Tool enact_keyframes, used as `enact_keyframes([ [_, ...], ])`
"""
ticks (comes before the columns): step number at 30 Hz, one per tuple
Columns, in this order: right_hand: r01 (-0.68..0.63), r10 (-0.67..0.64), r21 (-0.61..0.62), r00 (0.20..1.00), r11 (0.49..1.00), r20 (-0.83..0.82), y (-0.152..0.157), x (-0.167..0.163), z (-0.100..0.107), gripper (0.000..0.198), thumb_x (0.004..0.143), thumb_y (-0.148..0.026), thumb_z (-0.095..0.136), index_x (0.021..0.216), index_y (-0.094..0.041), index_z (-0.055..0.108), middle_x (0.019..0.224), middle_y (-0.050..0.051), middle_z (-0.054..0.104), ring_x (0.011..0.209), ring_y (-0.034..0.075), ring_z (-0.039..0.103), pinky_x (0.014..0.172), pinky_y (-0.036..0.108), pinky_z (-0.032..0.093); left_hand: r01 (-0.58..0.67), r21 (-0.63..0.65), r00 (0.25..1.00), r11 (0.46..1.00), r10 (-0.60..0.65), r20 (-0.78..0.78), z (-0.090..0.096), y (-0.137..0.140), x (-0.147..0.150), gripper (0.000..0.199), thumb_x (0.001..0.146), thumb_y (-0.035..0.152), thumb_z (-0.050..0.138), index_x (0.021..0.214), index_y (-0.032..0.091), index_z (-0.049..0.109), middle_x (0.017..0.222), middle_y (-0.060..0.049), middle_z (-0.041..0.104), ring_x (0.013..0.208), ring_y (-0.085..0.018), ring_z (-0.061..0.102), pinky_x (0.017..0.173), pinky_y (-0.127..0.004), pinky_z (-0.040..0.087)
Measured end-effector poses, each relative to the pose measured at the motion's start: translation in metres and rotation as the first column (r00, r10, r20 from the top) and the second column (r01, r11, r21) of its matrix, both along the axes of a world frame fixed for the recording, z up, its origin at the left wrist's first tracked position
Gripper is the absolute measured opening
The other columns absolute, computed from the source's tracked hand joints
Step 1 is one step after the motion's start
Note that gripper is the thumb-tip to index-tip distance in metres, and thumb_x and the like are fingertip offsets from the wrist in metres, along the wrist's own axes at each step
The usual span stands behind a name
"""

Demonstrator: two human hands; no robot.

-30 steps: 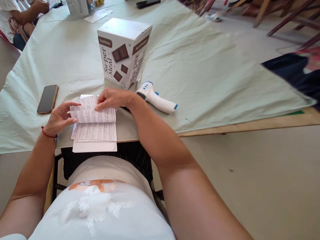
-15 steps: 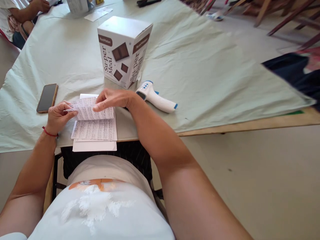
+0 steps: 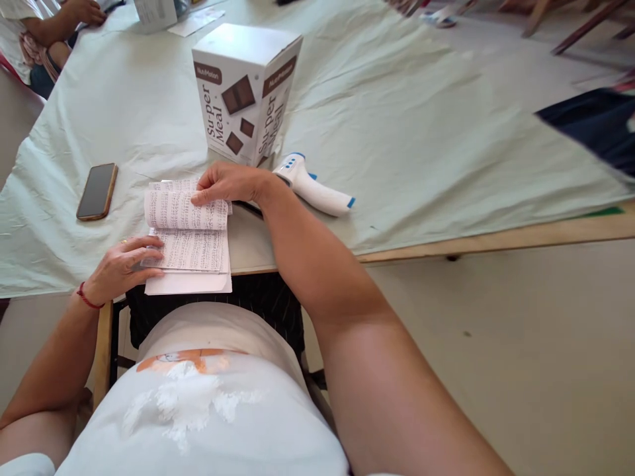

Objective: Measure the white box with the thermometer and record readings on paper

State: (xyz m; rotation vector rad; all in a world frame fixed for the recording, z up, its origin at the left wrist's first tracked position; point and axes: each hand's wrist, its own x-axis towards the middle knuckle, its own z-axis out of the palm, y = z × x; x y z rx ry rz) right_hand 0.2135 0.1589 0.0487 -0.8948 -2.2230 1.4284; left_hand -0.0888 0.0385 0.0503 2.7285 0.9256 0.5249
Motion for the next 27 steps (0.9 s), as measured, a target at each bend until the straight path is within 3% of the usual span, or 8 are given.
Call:
enact_keyframes([
  [7, -0.005, 0.005, 0.016, 1.0, 1.0, -0.004, 0.001, 0.0, 0.001, 0.035, 0.084, -0.045, 0.073, 0.068, -0.018, 0.059, 0.056, -0.005, 0.039, 0.058, 0.009, 0.034, 0.053, 0.026, 0.029, 0.044, -0.045, 0.999, 0.998, -0.043, 0.021, 0.003, 0.018, -0.005, 0.042, 0.091, 0.056, 0.063, 0.111, 0.019, 0.069, 0.115, -0.011, 0.069, 0.104, -0.022, 0.068, 0.097, -0.038, 0.057],
  [11, -0.016, 0.017, 0.032, 1.0, 0.999, -0.008, 0.002, -0.001, 0.0, 0.033, 0.085, -0.045, 0.073, 0.071, -0.018, 0.059, 0.057, -0.005, 0.04, 0.058, 0.009, 0.035, 0.052, 0.026, 0.028, 0.051, -0.033, 0.998, 0.998, -0.051, -0.026, 0.006, 0.019, -0.002, 0.032, 0.097, 0.048, 0.06, 0.109, 0.019, 0.069, 0.112, -0.01, 0.068, 0.103, -0.02, 0.067, 0.095, -0.037, 0.056],
  [17, -0.006, 0.006, 0.037, 1.0, 0.999, -0.007, 0.002, -0.001, 0.002, 0.031, 0.086, -0.043, 0.072, 0.072, -0.017, 0.06, 0.056, -0.006, 0.039, 0.058, 0.009, 0.034, 0.053, 0.026, 0.03, 0.069, 0.0, 0.991, 0.998, -0.069, -0.114, 0.012, 0.018, 0.001, 0.037, 0.097, 0.05, 0.058, 0.112, 0.018, 0.068, 0.114, -0.011, 0.068, 0.104, -0.023, 0.066, 0.092, -0.039, 0.056],
  [20, -0.004, 0.005, 0.03, 1.0, 1.0, -0.027, 0.001, -0.001, 0.004, 0.033, 0.084, -0.045, 0.074, 0.072, -0.018, 0.061, 0.055, -0.006, 0.037, 0.057, 0.009, 0.033, 0.052, 0.026, 0.03, 0.08, 0.023, 0.989, 0.997, -0.076, -0.129, 0.015, 0.019, 0.003, 0.029, 0.102, 0.039, 0.05, 0.107, 0.018, 0.069, 0.11, -0.01, 0.071, 0.099, -0.02, 0.068, 0.088, -0.035, 0.057],
  [27, 0.041, -0.039, 0.031, 0.998, 0.999, -0.051, -0.003, -0.001, 0.011, 0.037, 0.083, -0.044, 0.075, 0.065, -0.019, 0.056, 0.055, -0.005, 0.039, 0.056, 0.009, 0.033, 0.051, 0.026, 0.029, -0.131, 0.241, 0.989, 0.962, 0.142, -0.031, 0.034, 0.029, 0.021, 0.022, 0.098, 0.028, 0.05, 0.087, 0.019, 0.067, 0.087, -0.005, 0.073, 0.08, -0.019, 0.069, 0.075, -0.032, 0.053],
])
